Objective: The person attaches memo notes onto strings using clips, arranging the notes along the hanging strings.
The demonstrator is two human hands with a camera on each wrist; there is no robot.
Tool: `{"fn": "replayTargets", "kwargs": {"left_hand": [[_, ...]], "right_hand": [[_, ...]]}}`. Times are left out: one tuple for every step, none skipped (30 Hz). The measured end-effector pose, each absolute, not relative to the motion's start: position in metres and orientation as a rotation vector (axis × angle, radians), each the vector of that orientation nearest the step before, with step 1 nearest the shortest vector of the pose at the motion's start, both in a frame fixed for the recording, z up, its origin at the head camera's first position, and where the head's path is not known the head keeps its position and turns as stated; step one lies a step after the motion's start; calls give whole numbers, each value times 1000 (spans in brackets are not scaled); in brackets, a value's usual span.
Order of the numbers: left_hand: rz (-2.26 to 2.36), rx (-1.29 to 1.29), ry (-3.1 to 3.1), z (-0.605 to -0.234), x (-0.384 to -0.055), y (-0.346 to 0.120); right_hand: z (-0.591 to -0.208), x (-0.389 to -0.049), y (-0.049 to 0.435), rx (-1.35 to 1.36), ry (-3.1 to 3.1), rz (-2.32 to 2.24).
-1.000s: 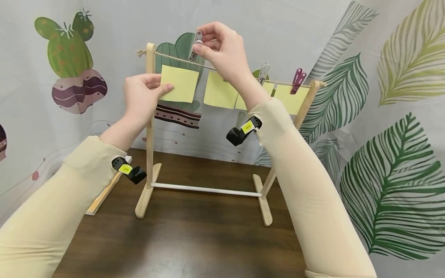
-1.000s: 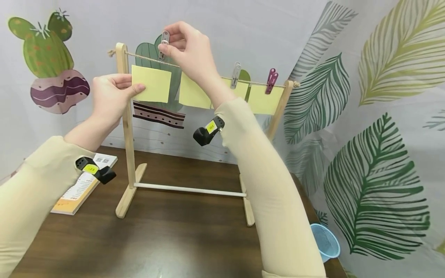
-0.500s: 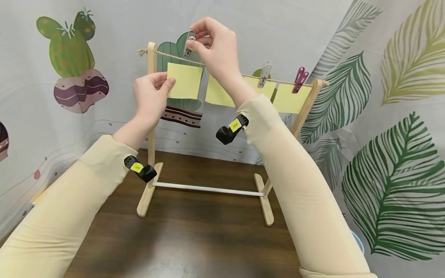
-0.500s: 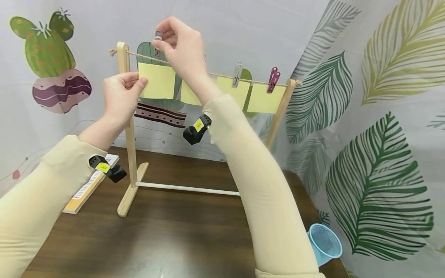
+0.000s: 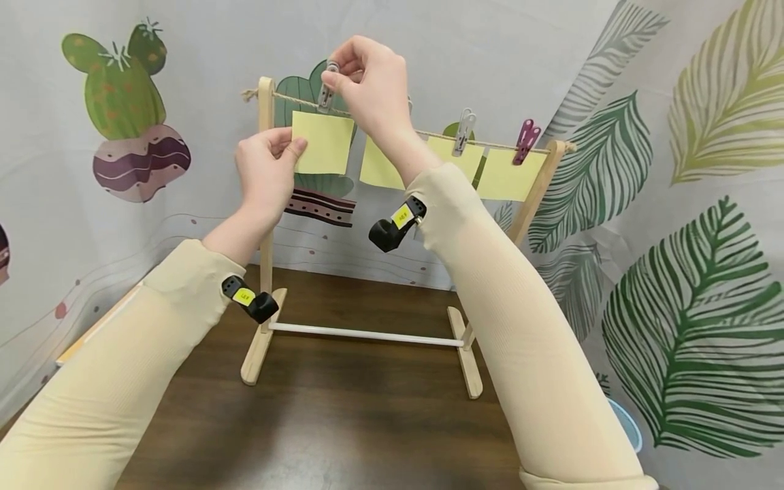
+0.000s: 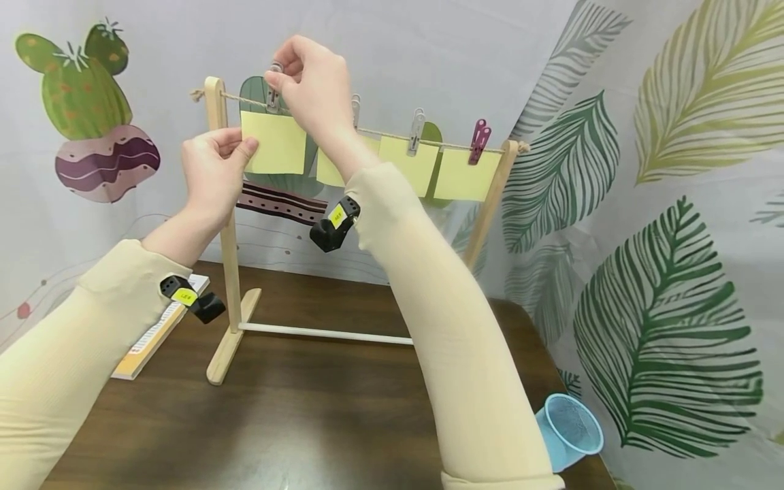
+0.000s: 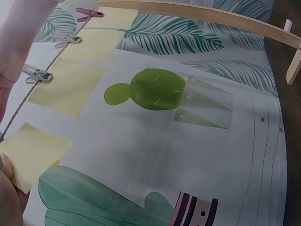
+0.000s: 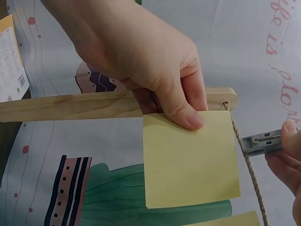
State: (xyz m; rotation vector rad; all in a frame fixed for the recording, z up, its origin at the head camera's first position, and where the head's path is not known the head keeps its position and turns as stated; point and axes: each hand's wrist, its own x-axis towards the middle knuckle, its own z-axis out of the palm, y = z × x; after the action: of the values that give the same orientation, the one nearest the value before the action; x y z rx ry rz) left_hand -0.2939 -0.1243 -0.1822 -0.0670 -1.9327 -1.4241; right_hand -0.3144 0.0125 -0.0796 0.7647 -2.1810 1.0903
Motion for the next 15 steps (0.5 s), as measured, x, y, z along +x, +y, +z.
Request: {"fn": "replayTargets", "kwargs": {"left_hand": [[-1419, -66, -1933, -182, -293, -124], [-1411, -64, -1934, -182, -293, -124], [-1404, -63, -1933, -182, -293, -124], [-1402, -63, -1931, -182, -293, -124], [-1395, -64, -1931, -182, -293, -124], [-1388, -63, -1931, -182, -293, -123], [-1386, -66, -1930, -182, -293, -124], [-1381, -67, -1929, -182, -293, -124], [-1383, -68, -1927, -182, -293, -124], [-1384, -69, -1928, -182, -293, -124], [-1384, -71, -1929, -182, -293, -124], [-1388, -74, -1928, -181, -293, -124], [-1388, -77, -1927, -181, -293, -124], [-1391, -78, -1929, -181, -292, -125], [-1394, -80, -1930, -180, -292, -125]], "right_hand": [[-79, -314, 12, 756, -2186, 1096], [-79, -315, 12, 746, -2194, 1098], [-79, -315, 11, 735, -2203, 1094], [-79, -315, 11, 725, -2214, 1089], [-79, -315, 11, 716, -2226, 1082], [-80, -316, 11, 707, -2238, 1074], [-80, -316, 12, 698, -2252, 1068], [-80, -316, 12, 692, -2263, 1063], [-80, -317, 12, 690, -2271, 1060], [-80, -317, 12, 688, -2282, 1061], [-81, -317, 12, 691, -2290, 1053], [-81, -317, 12, 692, -2301, 1049], [-81, -318, 12, 696, -2314, 1045], [-81, -318, 12, 701, -2324, 1041], [-81, -318, 12, 707, -2335, 1031]]}}
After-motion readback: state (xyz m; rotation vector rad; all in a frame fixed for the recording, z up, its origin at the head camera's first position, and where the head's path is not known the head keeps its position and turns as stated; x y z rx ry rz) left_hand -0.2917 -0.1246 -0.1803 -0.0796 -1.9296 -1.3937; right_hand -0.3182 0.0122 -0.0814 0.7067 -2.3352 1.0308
